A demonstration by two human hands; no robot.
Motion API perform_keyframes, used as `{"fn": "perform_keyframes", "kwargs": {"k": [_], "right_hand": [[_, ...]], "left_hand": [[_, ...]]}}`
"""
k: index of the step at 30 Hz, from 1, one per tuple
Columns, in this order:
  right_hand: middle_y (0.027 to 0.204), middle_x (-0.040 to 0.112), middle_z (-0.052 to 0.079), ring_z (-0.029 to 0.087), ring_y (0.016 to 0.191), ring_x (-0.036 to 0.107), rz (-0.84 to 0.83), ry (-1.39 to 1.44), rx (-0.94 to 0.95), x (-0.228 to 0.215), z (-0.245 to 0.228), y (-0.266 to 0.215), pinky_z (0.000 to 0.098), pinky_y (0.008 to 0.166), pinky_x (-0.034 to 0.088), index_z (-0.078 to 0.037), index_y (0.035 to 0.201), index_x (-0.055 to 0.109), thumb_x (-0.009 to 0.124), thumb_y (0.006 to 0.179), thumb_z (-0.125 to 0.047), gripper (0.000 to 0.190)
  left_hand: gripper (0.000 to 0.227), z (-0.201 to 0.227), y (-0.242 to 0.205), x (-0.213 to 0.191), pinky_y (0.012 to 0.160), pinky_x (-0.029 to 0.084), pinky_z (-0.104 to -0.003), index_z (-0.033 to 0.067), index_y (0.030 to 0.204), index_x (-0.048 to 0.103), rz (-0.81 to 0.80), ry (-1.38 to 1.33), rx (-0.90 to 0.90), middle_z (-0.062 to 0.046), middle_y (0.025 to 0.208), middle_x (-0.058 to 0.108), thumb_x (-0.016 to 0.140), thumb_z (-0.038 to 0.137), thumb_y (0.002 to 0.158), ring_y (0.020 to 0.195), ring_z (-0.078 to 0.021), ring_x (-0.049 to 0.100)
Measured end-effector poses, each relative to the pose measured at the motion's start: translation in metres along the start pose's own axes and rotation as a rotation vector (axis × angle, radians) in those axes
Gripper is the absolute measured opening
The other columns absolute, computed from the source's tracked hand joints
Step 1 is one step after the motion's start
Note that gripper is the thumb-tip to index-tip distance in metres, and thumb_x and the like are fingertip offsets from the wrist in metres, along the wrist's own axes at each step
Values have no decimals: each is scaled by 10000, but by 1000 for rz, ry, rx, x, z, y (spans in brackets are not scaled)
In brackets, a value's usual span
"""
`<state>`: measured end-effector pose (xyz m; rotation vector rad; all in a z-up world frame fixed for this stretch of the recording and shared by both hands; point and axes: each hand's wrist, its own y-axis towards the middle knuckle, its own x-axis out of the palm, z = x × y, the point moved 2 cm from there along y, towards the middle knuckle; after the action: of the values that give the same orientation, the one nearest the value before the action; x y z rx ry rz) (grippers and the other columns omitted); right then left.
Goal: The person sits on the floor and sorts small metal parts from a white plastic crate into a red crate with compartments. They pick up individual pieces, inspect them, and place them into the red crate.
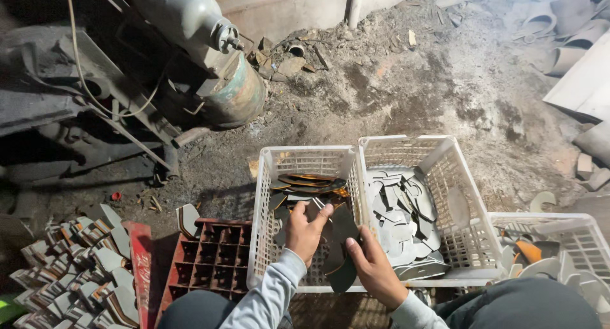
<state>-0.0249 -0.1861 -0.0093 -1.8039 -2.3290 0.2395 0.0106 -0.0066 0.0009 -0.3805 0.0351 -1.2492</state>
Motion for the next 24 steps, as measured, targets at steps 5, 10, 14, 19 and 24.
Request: {"fn": "perform_keyframes", "kwargs": {"k": [5,10,14,19,24], "right_hand": [[1019,708,67,131,884,654,19,128,34,-6,-14,5,294,775,546,-38,1343,530,539,1008,-139,350],[1099,724,158,225,989,720,152,-421,-242,20,-45,-11,336,863,547,-37,1337,572,556,977,-80,363],[1204,702,197,293,1101,695,151,-519,-395,36,-56,-12,346,920,539,-29,1329,611,580,986,-72,347],[1155,692,184,263,1024,693,59,-452,-256,36,-56,-12,333,880,542,-47,1379,598,591,1002,-111,382],[1205,733,169,207,1056,700,10,-371,-269,35,-57,-9,323,909,542,-32,1416,552,565,1032,-133,397]], "left_hand": [[307,-7,6,-6,629,536,-349,4,1160,627,-203,-124,-197,-84,917,671,702,202,937,735,-176,625],[653,-19,-10,7,899,492,-299,130,1538,379,-145,52,-28,-109,1179,611,668,210,959,1025,-166,556],[690,-20,-14,8,949,478,-283,150,1550,295,-83,37,3,-79,1276,583,650,223,963,1097,-159,559],[474,-12,-1,-5,903,503,-291,73,1454,530,-7,164,98,-87,1185,644,630,186,1005,1033,-148,597],[369,-10,15,-16,837,531,-291,26,1354,626,-80,-11,2,-79,1095,680,626,163,1012,941,-142,630]]}}
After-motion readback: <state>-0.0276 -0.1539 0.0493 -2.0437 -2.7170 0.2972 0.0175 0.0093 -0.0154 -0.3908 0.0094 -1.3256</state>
